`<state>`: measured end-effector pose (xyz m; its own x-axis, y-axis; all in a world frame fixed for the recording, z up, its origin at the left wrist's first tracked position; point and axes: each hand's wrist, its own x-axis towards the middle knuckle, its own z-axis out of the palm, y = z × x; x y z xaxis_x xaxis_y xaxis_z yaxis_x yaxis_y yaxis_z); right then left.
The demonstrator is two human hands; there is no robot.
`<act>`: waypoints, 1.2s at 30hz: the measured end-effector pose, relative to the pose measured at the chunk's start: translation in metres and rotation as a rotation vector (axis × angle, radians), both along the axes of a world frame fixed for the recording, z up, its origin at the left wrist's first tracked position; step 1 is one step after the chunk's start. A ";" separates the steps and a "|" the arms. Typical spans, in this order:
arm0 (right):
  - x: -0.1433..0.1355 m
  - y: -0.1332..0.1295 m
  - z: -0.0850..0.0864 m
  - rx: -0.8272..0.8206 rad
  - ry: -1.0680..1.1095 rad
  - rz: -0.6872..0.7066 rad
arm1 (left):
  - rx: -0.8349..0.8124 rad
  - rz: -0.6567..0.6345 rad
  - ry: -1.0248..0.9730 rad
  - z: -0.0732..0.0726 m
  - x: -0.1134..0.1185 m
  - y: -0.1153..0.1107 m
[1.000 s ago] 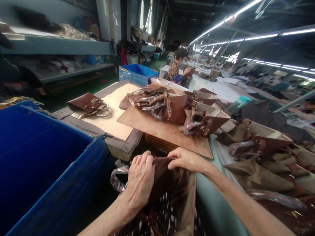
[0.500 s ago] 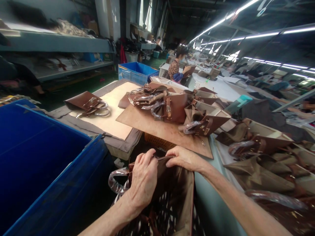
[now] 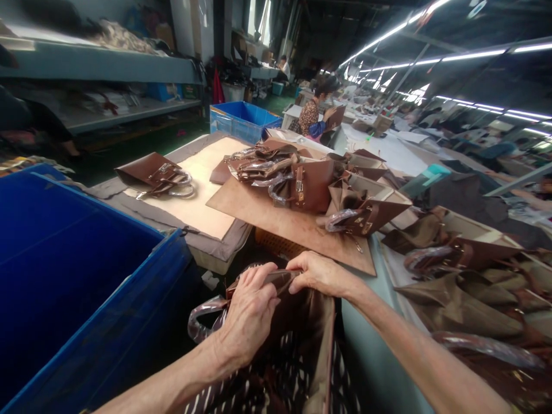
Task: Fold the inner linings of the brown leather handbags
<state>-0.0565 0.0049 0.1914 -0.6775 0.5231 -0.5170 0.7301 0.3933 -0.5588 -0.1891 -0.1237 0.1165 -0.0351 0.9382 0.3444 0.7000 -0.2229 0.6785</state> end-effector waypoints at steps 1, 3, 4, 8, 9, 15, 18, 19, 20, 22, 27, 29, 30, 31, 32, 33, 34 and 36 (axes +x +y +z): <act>-0.001 0.000 0.001 0.006 -0.007 -0.002 | -0.029 0.000 -0.014 0.001 -0.002 0.000; -0.001 0.000 0.000 0.017 -0.015 -0.006 | -0.086 0.028 -0.061 0.003 -0.005 0.004; 0.000 0.000 0.000 0.021 -0.018 -0.007 | -0.117 0.047 -0.092 0.004 -0.007 0.006; 0.004 0.001 -0.002 0.030 -0.005 -0.005 | -0.204 0.089 -0.165 0.007 -0.012 0.018; 0.005 0.001 -0.003 0.034 0.002 -0.005 | -0.209 0.094 -0.166 0.007 -0.013 0.020; 0.008 -0.001 -0.003 0.069 0.035 -0.007 | -0.207 0.138 -0.246 0.007 -0.012 0.031; 0.007 -0.001 -0.004 0.087 0.048 -0.022 | -0.232 0.138 -0.309 0.009 -0.014 0.034; 0.007 -0.001 -0.005 0.088 0.049 -0.029 | -0.233 0.133 -0.322 0.010 -0.015 0.034; 0.007 -0.001 -0.005 0.085 0.047 -0.038 | -0.228 0.123 -0.328 0.011 -0.015 0.034; 0.008 -0.001 -0.007 0.074 0.041 -0.047 | -0.207 0.106 -0.320 0.012 -0.015 0.032; 0.008 0.002 -0.013 0.049 0.034 -0.036 | -0.191 0.120 -0.245 0.006 -0.014 0.031; 0.007 0.002 -0.013 0.057 0.036 -0.037 | -0.185 0.132 -0.205 0.003 -0.013 0.032; 0.007 0.002 -0.012 0.069 0.035 -0.038 | -0.180 0.137 -0.182 0.001 -0.012 0.033; 0.006 0.001 -0.011 0.085 0.034 -0.038 | -0.178 0.143 -0.157 0.000 -0.011 0.033; 0.005 0.001 -0.010 0.103 0.031 -0.038 | -0.177 0.150 -0.132 0.000 -0.010 0.033; 0.004 0.000 -0.009 0.119 0.026 -0.038 | -0.177 0.157 -0.107 0.000 -0.009 0.033; 0.003 -0.001 -0.008 0.132 0.021 -0.039 | -0.177 0.162 -0.083 0.000 -0.009 0.033; 0.002 -0.002 -0.007 0.147 0.012 -0.039 | -0.179 0.165 -0.048 0.000 -0.008 0.033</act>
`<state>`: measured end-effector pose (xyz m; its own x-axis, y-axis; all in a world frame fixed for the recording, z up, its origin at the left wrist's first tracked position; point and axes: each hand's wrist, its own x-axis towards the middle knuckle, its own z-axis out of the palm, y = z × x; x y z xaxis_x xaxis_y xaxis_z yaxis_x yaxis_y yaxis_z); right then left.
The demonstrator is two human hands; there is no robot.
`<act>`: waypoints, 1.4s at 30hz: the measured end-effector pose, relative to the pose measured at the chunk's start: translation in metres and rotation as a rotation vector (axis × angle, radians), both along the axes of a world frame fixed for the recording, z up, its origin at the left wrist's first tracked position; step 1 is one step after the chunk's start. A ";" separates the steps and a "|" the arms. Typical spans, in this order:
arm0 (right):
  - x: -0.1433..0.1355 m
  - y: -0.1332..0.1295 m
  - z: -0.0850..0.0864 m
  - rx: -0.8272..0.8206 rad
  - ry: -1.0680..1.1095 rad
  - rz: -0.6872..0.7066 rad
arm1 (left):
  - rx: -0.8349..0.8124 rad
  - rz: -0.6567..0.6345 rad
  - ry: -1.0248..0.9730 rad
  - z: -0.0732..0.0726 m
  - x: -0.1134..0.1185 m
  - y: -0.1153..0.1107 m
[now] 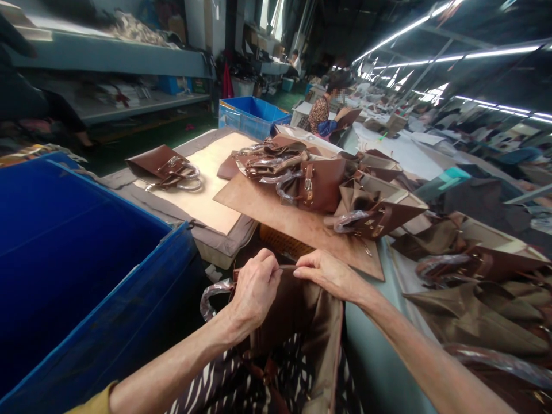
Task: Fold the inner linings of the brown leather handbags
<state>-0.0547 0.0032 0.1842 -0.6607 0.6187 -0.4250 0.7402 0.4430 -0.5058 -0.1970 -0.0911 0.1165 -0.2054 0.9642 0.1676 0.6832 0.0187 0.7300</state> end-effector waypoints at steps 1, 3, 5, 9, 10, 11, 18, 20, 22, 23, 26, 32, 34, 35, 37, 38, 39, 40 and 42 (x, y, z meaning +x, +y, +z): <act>-0.001 0.000 0.000 0.006 -0.003 0.001 | -0.003 -0.001 0.009 0.000 0.000 0.000; -0.001 -0.001 0.000 0.014 -0.009 0.000 | -0.010 -0.003 0.011 0.001 0.000 0.001; -0.001 -0.001 0.000 0.012 -0.010 0.000 | -0.014 -0.007 0.009 0.001 -0.001 0.002; -0.002 -0.002 0.002 0.024 -0.018 -0.002 | -0.033 0.011 0.040 0.001 -0.001 0.004; -0.002 -0.002 0.002 0.034 -0.021 -0.003 | -0.042 0.019 0.051 0.002 -0.001 0.004; -0.002 -0.002 0.003 0.044 -0.023 -0.001 | -0.052 0.025 0.057 0.003 -0.001 0.004; -0.001 0.000 0.003 0.028 0.003 0.012 | -0.177 -0.008 0.049 0.012 -0.010 0.010; 0.003 0.002 0.000 -0.030 0.030 0.012 | -0.201 -0.134 0.025 0.018 -0.017 0.014; 0.008 0.003 0.000 -0.098 0.062 0.007 | -0.236 -0.361 -0.019 0.027 -0.023 0.020; 0.011 0.003 0.001 -0.131 0.076 0.005 | -0.262 -0.475 -0.046 0.033 -0.026 0.022; 0.018 0.003 0.008 -0.207 0.107 0.011 | -0.335 -0.679 -0.126 0.050 -0.033 0.027; 0.022 0.008 0.019 -0.228 0.154 0.127 | -0.445 -0.738 -0.246 0.070 -0.033 0.021; 0.022 0.009 0.018 -0.250 0.154 0.180 | -0.469 -0.719 -0.251 0.072 -0.030 0.017; 0.022 0.008 0.019 -0.243 0.141 0.205 | -0.474 -0.702 -0.249 0.072 -0.028 0.014; 0.020 0.001 0.022 -0.113 0.080 0.249 | -0.486 -0.652 -0.245 0.072 -0.023 0.010; 0.018 -0.005 0.025 0.007 0.037 0.266 | -0.484 -0.621 -0.242 0.071 -0.021 0.008; 0.016 -0.012 0.028 0.136 -0.003 0.285 | -0.479 -0.593 -0.239 0.071 -0.018 0.007; 0.014 -0.019 0.030 0.246 -0.033 0.296 | -0.467 -0.572 -0.241 0.069 -0.016 0.005; 0.010 -0.033 0.033 0.339 -0.055 0.287 | -0.432 -0.559 -0.263 0.066 -0.012 0.003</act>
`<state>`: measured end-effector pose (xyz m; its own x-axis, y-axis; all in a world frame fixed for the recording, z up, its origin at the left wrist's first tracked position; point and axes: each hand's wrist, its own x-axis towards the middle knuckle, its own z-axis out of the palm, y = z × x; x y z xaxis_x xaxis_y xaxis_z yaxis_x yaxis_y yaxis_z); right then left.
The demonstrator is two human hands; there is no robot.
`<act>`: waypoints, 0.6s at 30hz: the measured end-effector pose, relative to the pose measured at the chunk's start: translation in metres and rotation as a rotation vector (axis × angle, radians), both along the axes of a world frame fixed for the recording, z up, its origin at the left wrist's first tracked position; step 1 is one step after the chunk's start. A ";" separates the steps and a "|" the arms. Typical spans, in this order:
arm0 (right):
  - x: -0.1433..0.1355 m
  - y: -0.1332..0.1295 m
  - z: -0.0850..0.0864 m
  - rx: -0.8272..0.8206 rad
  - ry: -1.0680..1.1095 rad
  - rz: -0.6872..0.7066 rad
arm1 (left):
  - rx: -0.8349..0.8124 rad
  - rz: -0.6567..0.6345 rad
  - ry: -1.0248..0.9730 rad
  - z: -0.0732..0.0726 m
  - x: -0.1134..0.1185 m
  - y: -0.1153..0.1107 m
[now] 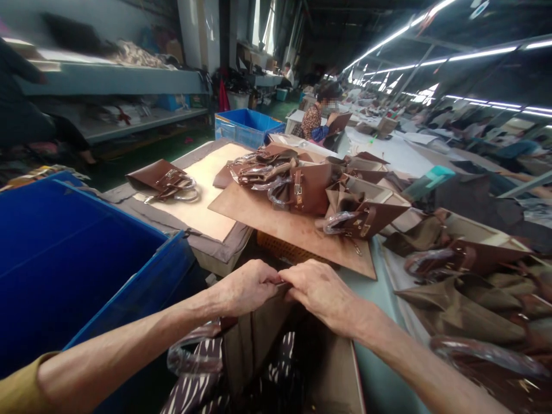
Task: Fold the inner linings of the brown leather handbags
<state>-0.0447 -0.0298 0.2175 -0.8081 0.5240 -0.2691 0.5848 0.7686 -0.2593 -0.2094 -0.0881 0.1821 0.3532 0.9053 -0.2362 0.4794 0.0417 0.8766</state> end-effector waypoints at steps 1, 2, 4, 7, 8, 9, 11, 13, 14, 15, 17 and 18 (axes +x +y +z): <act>-0.001 -0.006 0.000 -0.005 0.004 -0.024 | 0.008 0.005 -0.022 -0.002 0.002 -0.001; -0.002 -0.011 -0.002 -0.021 0.013 -0.055 | 0.007 0.007 -0.043 -0.004 0.003 -0.002; -0.001 -0.016 -0.007 -0.048 0.040 -0.113 | -0.007 0.012 -0.075 -0.005 0.004 -0.005; 0.003 -0.015 -0.013 -0.096 0.080 -0.124 | -0.027 0.035 -0.102 -0.004 0.001 -0.009; 0.004 -0.014 -0.014 -0.117 0.085 -0.120 | -0.035 0.050 -0.111 -0.004 -0.002 -0.011; 0.004 -0.012 -0.014 -0.135 0.088 -0.120 | -0.051 0.061 -0.129 -0.003 -0.006 -0.013; 0.004 -0.009 -0.014 -0.159 0.095 -0.115 | -0.132 0.064 -0.200 -0.003 -0.017 -0.019; 0.002 -0.006 -0.013 -0.166 0.111 -0.106 | -0.232 0.067 -0.286 -0.005 -0.027 -0.026; 0.000 -0.006 -0.013 -0.168 0.115 -0.102 | -0.260 0.086 -0.305 -0.006 -0.031 -0.029; -0.001 -0.005 -0.013 -0.169 0.115 -0.099 | -0.267 0.117 -0.304 -0.007 -0.034 -0.033; -0.005 -0.005 -0.013 -0.166 0.107 -0.103 | -0.228 0.175 -0.247 -0.009 -0.036 -0.040; -0.006 -0.006 -0.013 -0.163 0.101 -0.107 | -0.196 0.196 -0.201 -0.010 -0.036 -0.043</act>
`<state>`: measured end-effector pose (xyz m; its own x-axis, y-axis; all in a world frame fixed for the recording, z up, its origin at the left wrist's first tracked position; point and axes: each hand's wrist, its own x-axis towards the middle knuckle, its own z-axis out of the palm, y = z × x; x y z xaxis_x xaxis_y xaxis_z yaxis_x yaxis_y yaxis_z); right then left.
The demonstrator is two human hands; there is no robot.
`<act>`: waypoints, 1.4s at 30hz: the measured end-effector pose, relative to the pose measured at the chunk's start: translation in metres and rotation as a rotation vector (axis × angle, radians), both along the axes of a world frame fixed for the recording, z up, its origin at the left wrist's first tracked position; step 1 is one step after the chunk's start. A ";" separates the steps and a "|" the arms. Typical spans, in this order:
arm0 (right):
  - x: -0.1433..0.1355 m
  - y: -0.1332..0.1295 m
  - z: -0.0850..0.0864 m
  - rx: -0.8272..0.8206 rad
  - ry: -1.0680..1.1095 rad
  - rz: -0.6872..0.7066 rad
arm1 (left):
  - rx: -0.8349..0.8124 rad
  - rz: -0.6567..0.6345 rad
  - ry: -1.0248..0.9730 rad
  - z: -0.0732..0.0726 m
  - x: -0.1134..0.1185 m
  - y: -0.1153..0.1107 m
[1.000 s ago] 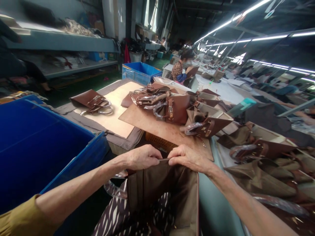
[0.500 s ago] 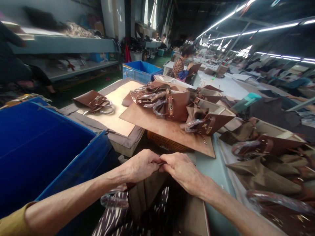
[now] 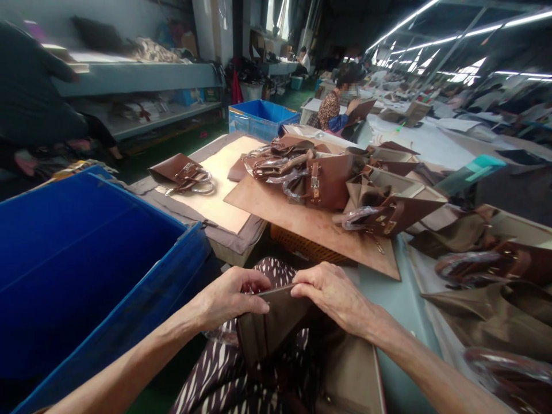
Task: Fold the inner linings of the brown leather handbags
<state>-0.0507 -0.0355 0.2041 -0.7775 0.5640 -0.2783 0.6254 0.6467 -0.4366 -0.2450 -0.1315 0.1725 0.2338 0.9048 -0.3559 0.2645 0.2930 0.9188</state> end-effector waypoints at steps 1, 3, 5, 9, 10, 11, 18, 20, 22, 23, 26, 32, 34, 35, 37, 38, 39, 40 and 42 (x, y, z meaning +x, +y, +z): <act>-0.001 0.000 0.000 0.002 -0.007 -0.005 | 0.028 0.017 0.056 0.000 0.002 -0.003; -0.002 -0.001 0.000 0.003 -0.018 -0.014 | 0.096 0.058 0.171 -0.001 0.006 -0.007; -0.002 -0.001 -0.001 0.005 -0.025 -0.018 | 0.166 0.103 0.263 -0.003 0.010 -0.009; -0.001 -0.004 -0.003 0.037 -0.031 -0.003 | 0.235 0.123 0.265 -0.008 0.014 -0.012; -0.001 -0.004 -0.004 0.045 -0.034 -0.002 | 0.243 0.128 0.246 -0.010 0.015 -0.012; -0.001 -0.005 -0.004 0.052 -0.038 -0.003 | 0.246 0.135 0.222 -0.011 0.015 -0.013; -0.001 -0.005 -0.005 0.067 -0.048 0.002 | -0.060 0.256 -0.073 -0.019 0.017 -0.012; -0.001 -0.004 -0.006 0.077 -0.053 0.017 | -0.121 0.276 -0.108 -0.022 0.018 -0.012; -0.001 -0.004 -0.006 0.084 -0.062 0.047 | -0.112 0.296 -0.106 -0.024 0.019 -0.013; -0.002 -0.004 -0.006 0.087 -0.068 0.069 | -0.084 0.307 -0.089 -0.024 0.019 -0.014; -0.005 -0.010 -0.004 0.161 -0.087 0.139 | 0.005 0.338 -0.020 -0.022 0.021 -0.016; -0.017 -0.020 -0.002 0.200 -0.052 0.235 | 0.126 0.355 0.014 -0.011 0.027 -0.016; -0.020 -0.020 -0.002 0.168 -0.030 0.237 | 0.140 0.361 0.008 -0.010 0.028 -0.016; -0.021 -0.020 -0.001 0.157 -0.028 0.234 | 0.148 0.361 0.006 -0.010 0.029 -0.016; -0.023 -0.019 0.000 0.139 -0.045 0.226 | 0.174 0.356 0.007 -0.012 0.029 -0.017; -0.024 -0.019 0.001 0.134 -0.061 0.219 | 0.191 0.353 0.008 -0.013 0.029 -0.017; -0.025 -0.019 0.002 0.130 -0.079 0.212 | 0.209 0.346 0.010 -0.014 0.029 -0.017; -0.025 -0.019 0.002 0.132 -0.096 0.200 | 0.225 0.333 0.010 -0.014 0.028 -0.018; -0.024 -0.019 0.003 0.135 -0.118 0.173 | 0.242 0.294 0.003 -0.015 0.025 -0.019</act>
<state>-0.0751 -0.0541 0.2067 -0.8322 0.4638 -0.3038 0.5420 0.7960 -0.2695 -0.2205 -0.1504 0.1579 -0.0486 0.9911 -0.1243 0.2046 0.1317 0.9699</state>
